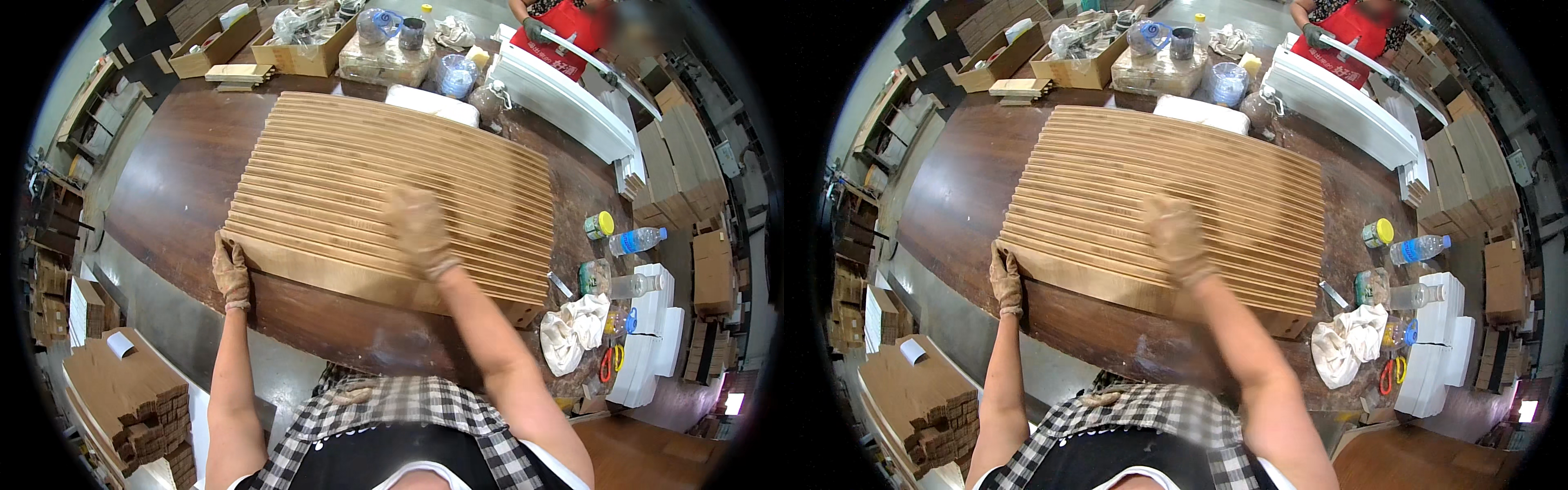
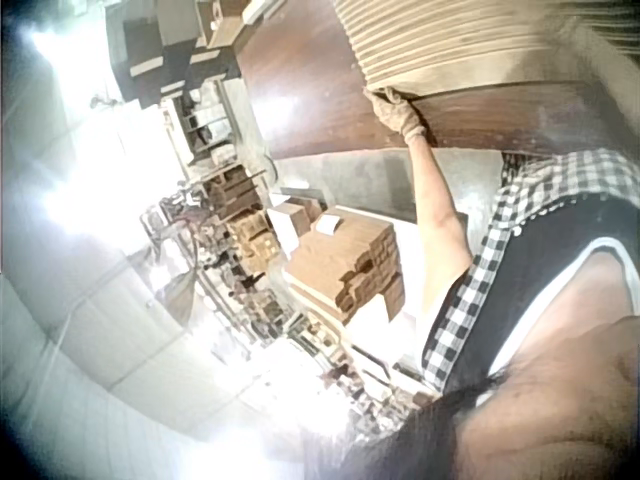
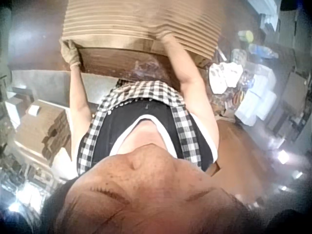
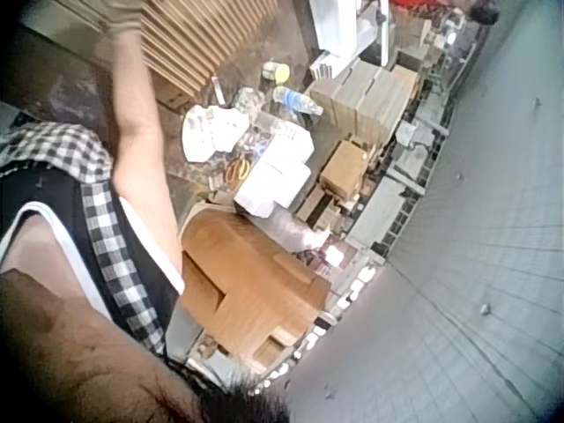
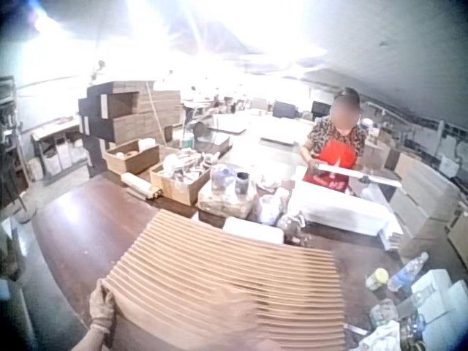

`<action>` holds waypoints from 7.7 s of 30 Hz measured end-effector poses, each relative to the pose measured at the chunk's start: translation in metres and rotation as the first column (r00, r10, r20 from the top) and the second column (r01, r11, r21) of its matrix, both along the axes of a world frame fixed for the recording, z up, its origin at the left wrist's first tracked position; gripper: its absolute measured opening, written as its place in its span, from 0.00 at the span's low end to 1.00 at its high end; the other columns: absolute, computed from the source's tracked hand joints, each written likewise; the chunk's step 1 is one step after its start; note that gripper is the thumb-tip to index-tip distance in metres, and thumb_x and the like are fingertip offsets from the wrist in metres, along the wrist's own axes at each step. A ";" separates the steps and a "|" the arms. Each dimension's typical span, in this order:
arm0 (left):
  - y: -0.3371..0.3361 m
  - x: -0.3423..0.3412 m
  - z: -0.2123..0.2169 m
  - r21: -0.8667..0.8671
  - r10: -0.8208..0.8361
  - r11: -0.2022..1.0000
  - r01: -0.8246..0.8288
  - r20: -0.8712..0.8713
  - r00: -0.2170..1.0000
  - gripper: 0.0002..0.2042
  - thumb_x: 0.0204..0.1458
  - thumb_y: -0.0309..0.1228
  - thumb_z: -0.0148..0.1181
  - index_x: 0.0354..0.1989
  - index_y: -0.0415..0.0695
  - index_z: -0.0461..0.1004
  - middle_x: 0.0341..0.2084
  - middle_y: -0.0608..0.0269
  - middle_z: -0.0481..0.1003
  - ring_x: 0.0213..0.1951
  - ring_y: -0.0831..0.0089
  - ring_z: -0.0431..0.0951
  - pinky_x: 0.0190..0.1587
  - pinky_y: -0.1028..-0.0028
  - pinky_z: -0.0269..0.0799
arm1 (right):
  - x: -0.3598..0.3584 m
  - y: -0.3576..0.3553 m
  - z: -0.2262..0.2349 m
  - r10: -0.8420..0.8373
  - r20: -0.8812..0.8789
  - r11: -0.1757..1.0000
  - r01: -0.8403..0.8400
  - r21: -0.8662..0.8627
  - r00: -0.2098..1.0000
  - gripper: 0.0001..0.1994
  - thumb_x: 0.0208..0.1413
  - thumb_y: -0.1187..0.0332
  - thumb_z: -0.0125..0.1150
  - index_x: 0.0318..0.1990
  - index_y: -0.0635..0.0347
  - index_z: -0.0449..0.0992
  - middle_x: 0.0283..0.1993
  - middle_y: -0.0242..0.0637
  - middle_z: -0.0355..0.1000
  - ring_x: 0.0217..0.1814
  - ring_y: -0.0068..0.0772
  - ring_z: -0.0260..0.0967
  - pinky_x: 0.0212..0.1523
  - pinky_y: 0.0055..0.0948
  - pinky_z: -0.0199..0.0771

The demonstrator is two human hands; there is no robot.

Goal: The person wipes dust or debris from a stack of curved wood slats using a white cloth by hand, then separates individual slats from the stack and wipes their sides before placing them back together.

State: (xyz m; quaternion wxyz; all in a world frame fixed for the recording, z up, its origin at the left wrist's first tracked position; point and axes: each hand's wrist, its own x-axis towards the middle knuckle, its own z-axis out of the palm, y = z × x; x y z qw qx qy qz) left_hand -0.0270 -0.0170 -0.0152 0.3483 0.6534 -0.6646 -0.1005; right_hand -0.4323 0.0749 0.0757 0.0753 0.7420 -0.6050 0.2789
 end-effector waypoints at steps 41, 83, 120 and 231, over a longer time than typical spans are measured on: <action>-0.025 0.013 -0.022 -0.015 0.018 1.000 -0.018 0.028 0.999 0.28 0.67 0.48 0.48 0.69 0.42 0.63 0.60 0.43 0.71 0.60 0.47 0.71 0.61 0.58 0.65 | -0.099 0.145 0.004 -0.097 -0.017 0.990 0.095 -0.105 0.995 0.11 0.63 0.68 0.53 0.50 0.53 0.76 0.55 0.41 0.72 0.56 0.42 0.68 0.59 0.43 0.68; -0.020 0.000 -0.017 -0.037 0.023 0.999 -0.020 0.068 0.997 0.24 0.68 0.45 0.46 0.66 0.44 0.66 0.59 0.45 0.72 0.59 0.46 0.71 0.60 0.57 0.66 | -0.079 0.197 -0.018 -0.167 -0.046 0.984 0.164 -0.070 0.985 0.09 0.62 0.67 0.58 0.48 0.49 0.77 0.55 0.37 0.72 0.53 0.42 0.69 0.54 0.41 0.69; -0.003 -0.003 -0.007 -0.085 0.006 0.996 -0.003 0.032 0.999 0.24 0.64 0.42 0.54 0.65 0.45 0.67 0.50 0.45 0.76 0.52 0.48 0.75 0.55 0.55 0.70 | -0.009 0.058 -0.015 -0.032 -0.017 0.998 0.031 -0.056 0.999 0.16 0.63 0.63 0.61 0.55 0.55 0.78 0.54 0.44 0.74 0.55 0.43 0.70 0.54 0.39 0.73; 0.298 -0.018 -0.192 0.926 -0.070 -0.037 0.375 -0.377 0.924 0.14 0.57 0.34 0.55 0.43 0.40 0.82 0.44 0.48 0.81 0.47 0.51 0.81 0.47 0.59 0.76 | 0.199 -0.095 -0.016 0.127 0.288 0.990 -0.137 0.014 0.949 0.30 0.71 0.50 0.45 0.65 0.71 0.63 0.63 0.47 0.66 0.66 0.40 0.63 0.68 0.40 0.65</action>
